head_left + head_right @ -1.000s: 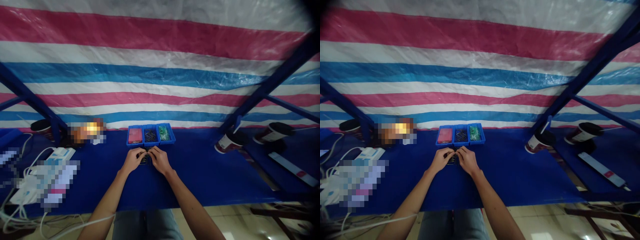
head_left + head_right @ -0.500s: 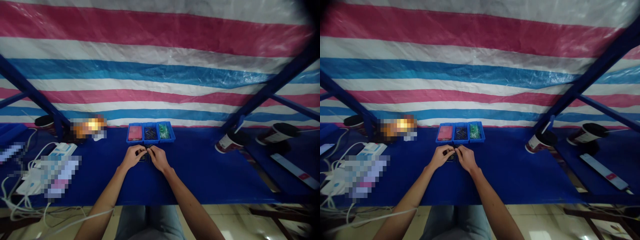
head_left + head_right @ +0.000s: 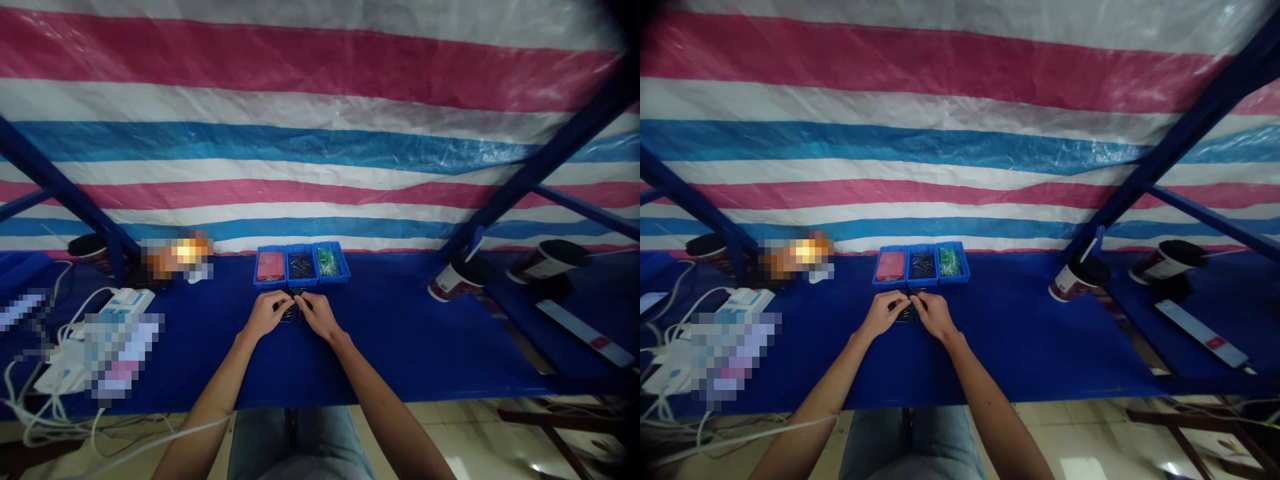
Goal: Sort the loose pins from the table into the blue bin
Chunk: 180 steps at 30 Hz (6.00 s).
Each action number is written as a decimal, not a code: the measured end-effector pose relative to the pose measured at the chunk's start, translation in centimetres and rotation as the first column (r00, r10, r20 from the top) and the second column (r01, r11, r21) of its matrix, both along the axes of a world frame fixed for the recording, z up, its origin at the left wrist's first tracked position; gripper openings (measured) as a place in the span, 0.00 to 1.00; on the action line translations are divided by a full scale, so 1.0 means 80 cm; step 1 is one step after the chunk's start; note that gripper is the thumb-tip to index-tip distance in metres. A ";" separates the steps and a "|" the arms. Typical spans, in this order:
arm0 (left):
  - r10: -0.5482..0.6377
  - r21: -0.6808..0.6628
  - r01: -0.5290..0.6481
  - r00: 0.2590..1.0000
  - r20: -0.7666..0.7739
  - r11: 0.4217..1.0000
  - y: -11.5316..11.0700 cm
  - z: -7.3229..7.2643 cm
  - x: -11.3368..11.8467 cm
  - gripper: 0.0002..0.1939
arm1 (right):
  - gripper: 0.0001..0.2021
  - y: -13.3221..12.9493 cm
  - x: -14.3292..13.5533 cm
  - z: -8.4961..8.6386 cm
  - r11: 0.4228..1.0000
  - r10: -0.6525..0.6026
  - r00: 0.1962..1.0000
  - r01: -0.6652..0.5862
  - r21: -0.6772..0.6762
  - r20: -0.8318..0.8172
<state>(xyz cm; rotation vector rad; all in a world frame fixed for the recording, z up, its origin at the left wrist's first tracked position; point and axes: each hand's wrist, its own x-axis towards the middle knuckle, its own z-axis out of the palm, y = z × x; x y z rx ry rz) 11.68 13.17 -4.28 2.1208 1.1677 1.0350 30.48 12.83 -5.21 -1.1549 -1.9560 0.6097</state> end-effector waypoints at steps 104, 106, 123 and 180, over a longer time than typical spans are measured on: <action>0.053 -0.053 -0.050 0.996 0.068 0.997 0.002 0.000 -0.001 0.14 | 0.10 -0.001 0.001 -0.006 0.999 0.035 0.996 -0.032 0.035 -0.076; 0.056 -0.051 -0.052 0.996 0.068 0.997 0.002 0.000 -0.001 0.15 | 0.09 -0.001 0.001 -0.006 0.999 0.029 0.995 -0.025 0.043 -0.090; 0.008 -0.062 -0.004 0.999 0.054 0.998 0.004 -0.006 -0.003 0.14 | 0.08 0.000 0.000 -0.008 0.997 0.035 0.986 -0.023 0.072 -0.163; 0.028 -0.060 -0.023 0.996 0.080 0.998 0.003 -0.003 -0.001 0.13 | 0.09 0.001 0.000 -0.011 0.998 0.044 0.994 -0.039 0.051 -0.095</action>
